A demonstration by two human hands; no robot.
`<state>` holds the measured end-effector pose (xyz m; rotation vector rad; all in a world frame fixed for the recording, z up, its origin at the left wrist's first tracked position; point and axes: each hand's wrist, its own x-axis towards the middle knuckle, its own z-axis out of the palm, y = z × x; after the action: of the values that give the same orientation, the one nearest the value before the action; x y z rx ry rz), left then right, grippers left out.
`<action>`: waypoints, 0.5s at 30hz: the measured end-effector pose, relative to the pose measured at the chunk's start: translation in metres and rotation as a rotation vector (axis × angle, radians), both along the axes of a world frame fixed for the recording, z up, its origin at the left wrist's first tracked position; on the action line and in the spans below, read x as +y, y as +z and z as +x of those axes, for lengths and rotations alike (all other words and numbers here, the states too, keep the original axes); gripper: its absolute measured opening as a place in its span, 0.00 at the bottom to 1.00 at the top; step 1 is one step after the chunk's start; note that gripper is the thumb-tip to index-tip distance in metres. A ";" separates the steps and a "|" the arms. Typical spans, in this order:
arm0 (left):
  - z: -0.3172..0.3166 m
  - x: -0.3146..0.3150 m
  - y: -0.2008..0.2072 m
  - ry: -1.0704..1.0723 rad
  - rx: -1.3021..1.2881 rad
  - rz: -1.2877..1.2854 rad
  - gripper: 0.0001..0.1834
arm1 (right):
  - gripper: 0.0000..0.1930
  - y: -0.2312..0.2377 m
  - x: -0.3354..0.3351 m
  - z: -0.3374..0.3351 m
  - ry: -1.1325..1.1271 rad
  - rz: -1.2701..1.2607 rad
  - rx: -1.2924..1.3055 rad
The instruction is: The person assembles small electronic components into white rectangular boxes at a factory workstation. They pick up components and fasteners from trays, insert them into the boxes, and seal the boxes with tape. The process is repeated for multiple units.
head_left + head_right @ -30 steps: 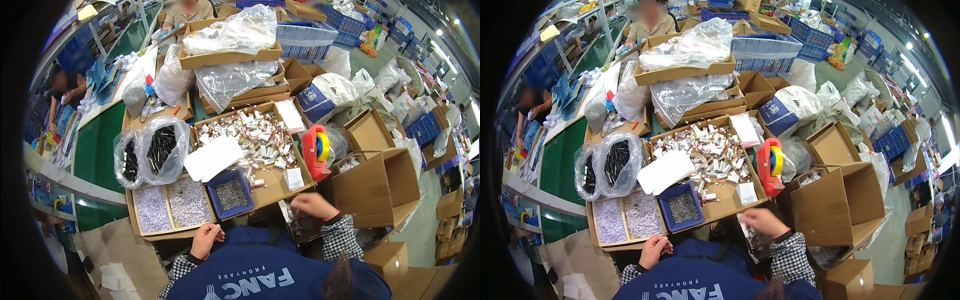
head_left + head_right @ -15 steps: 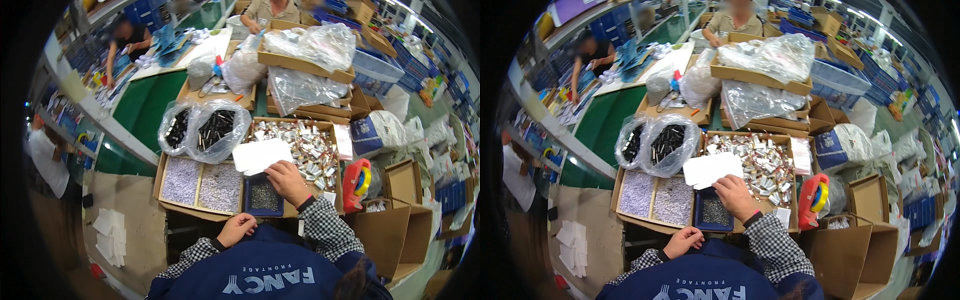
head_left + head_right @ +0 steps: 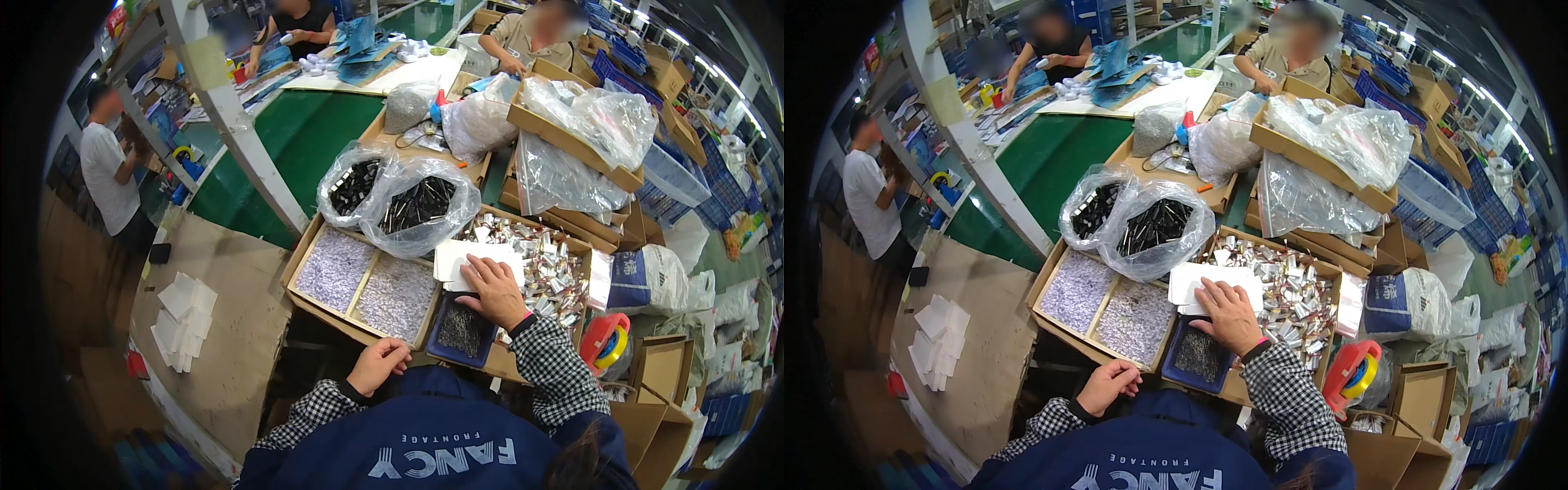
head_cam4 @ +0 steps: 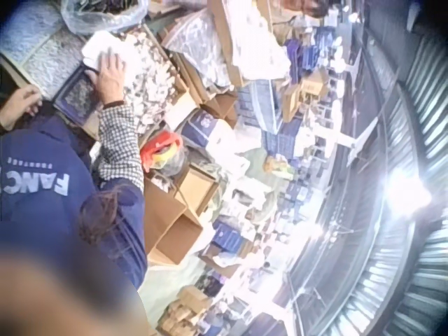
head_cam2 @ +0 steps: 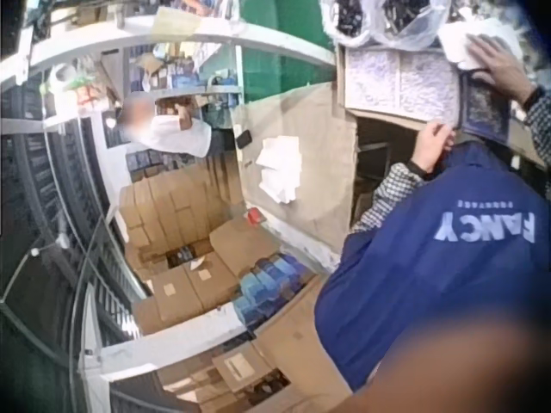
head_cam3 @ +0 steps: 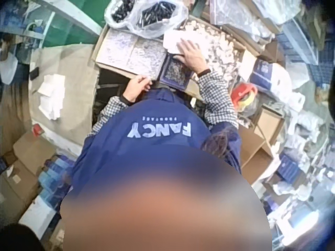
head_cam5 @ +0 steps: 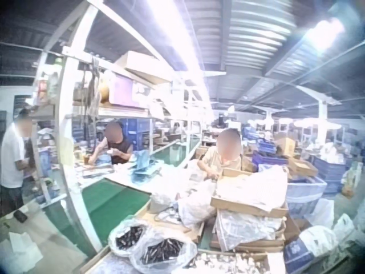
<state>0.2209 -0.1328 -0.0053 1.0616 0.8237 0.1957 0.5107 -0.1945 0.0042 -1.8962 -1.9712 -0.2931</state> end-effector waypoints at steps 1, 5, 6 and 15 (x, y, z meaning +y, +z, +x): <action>0.002 0.001 0.001 -0.011 0.001 0.007 0.08 | 0.17 0.001 0.001 0.000 -0.009 -0.006 -0.026; 0.005 -0.001 0.002 -0.025 -0.030 0.008 0.09 | 0.20 0.008 0.006 0.005 0.098 -0.207 -0.049; 0.005 -0.003 0.001 -0.029 -0.029 -0.002 0.09 | 0.22 0.010 0.007 0.006 0.094 -0.165 -0.064; -0.001 -0.009 -0.001 -0.015 -0.016 0.027 0.08 | 0.40 0.032 0.021 0.022 -0.003 -0.342 0.007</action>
<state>0.2202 -0.1415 -0.0063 1.0897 0.8008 0.2032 0.5323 -0.1735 0.0362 -2.0980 -2.1223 0.0559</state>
